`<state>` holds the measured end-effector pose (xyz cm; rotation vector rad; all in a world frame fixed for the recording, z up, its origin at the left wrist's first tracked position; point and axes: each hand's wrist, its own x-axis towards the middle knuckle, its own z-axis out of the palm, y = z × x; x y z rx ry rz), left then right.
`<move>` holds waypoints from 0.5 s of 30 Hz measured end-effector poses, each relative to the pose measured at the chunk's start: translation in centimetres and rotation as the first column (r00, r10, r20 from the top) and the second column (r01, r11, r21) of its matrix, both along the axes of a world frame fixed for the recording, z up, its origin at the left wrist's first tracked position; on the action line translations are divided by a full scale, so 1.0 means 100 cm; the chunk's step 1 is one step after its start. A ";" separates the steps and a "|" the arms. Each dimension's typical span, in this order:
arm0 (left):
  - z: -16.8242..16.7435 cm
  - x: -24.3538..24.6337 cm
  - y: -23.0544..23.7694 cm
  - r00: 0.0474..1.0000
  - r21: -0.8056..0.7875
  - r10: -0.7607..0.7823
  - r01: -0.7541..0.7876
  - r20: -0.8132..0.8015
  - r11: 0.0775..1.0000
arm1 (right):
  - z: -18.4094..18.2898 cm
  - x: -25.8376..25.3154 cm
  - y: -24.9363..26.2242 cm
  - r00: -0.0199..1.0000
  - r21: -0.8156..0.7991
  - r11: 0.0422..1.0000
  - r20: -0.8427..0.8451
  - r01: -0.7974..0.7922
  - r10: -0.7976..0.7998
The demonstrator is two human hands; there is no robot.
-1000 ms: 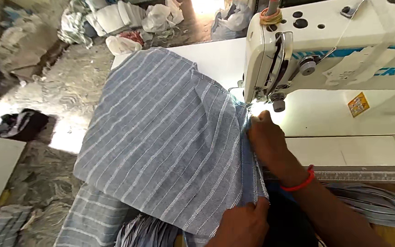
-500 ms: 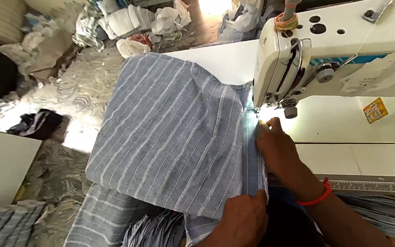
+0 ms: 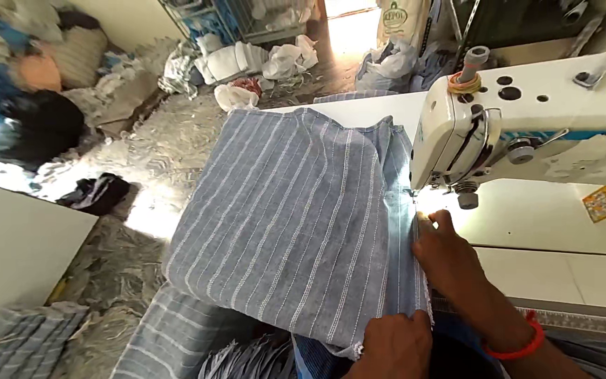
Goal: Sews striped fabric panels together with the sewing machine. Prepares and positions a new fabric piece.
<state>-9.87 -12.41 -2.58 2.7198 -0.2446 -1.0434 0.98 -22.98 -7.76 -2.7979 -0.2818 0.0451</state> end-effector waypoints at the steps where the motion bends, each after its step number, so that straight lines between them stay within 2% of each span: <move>1: 0.001 0.001 0.000 1.000 0.000 -0.019 0.019 0.008 1.000 | 0.000 0.000 0.000 1.000 -0.001 1.000 -0.011 0.006 -0.006; 7: 0.007 0.006 0.005 0.989 0.011 -0.147 0.147 0.009 0.989 | 0.001 -0.001 0.001 0.999 0.017 1.000 -0.032 0.022 -0.021; 11: -0.006 0.005 0.008 0.975 -0.073 -0.182 0.192 0.129 0.979 | 0.001 -0.003 -0.003 1.000 0.020 1.000 -0.006 0.008 -0.008; 15: -0.016 0.011 0.009 0.952 -0.146 -0.120 0.167 0.282 0.975 | 0.000 0.000 -0.004 1.000 0.048 0.999 0.003 -0.002 0.001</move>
